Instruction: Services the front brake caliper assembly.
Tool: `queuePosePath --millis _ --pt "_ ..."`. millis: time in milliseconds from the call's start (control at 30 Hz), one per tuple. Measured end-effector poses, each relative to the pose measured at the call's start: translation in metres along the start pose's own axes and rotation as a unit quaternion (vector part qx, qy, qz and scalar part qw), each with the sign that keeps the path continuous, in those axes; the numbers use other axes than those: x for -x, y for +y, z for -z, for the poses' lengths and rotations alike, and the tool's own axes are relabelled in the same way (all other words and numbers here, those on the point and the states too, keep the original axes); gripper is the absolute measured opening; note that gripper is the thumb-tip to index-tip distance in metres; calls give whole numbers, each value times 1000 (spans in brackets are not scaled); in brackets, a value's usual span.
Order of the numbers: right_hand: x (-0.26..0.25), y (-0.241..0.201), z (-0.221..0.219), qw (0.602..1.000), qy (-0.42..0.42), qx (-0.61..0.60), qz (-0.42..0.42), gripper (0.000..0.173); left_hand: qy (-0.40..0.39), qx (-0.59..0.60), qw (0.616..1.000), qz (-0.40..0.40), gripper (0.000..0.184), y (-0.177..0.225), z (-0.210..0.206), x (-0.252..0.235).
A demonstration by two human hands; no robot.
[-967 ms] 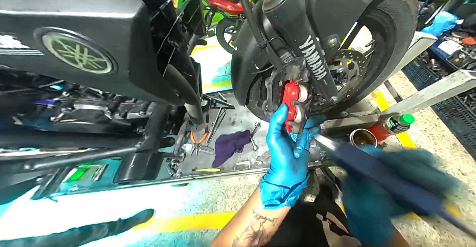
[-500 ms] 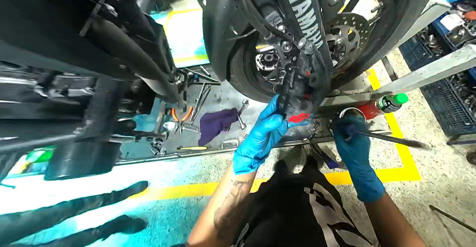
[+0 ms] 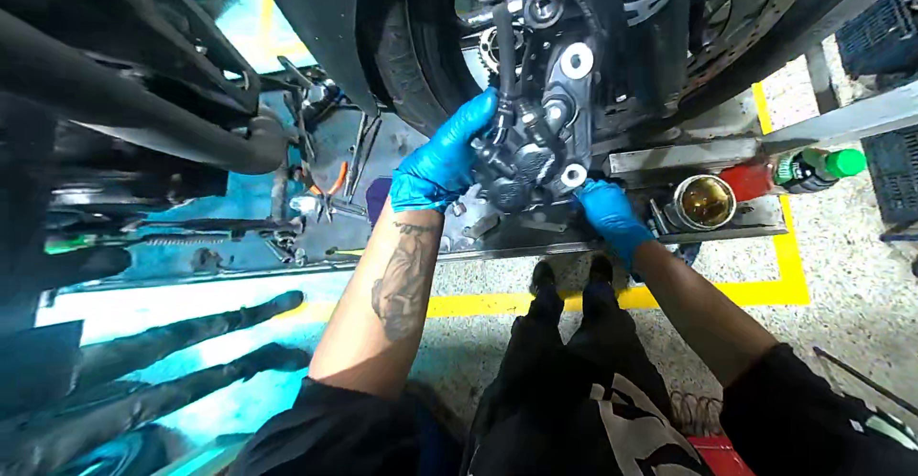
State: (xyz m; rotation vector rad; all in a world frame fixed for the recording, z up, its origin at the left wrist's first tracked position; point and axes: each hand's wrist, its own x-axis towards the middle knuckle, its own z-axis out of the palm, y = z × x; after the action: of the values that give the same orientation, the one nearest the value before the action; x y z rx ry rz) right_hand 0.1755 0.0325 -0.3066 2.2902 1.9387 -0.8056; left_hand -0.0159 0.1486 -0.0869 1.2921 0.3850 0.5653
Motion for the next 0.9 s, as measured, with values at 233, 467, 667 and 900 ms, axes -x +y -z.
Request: queuePosePath --millis 233,467,667,900 --pt "32 5 -13 988 134 -71 30 29 1 109 993 38 13 -23 17 2" --pt "36 -5 -51 994 78 -50 52 23 47 66 995 54 24 -14 6 13" --pt "35 -17 -37 993 -21 -109 -32 39 189 141 964 121 26 12 -39 38" --pt "119 -15 34 878 118 -464 -24 16 347 218 899 157 31 34 -99 49"
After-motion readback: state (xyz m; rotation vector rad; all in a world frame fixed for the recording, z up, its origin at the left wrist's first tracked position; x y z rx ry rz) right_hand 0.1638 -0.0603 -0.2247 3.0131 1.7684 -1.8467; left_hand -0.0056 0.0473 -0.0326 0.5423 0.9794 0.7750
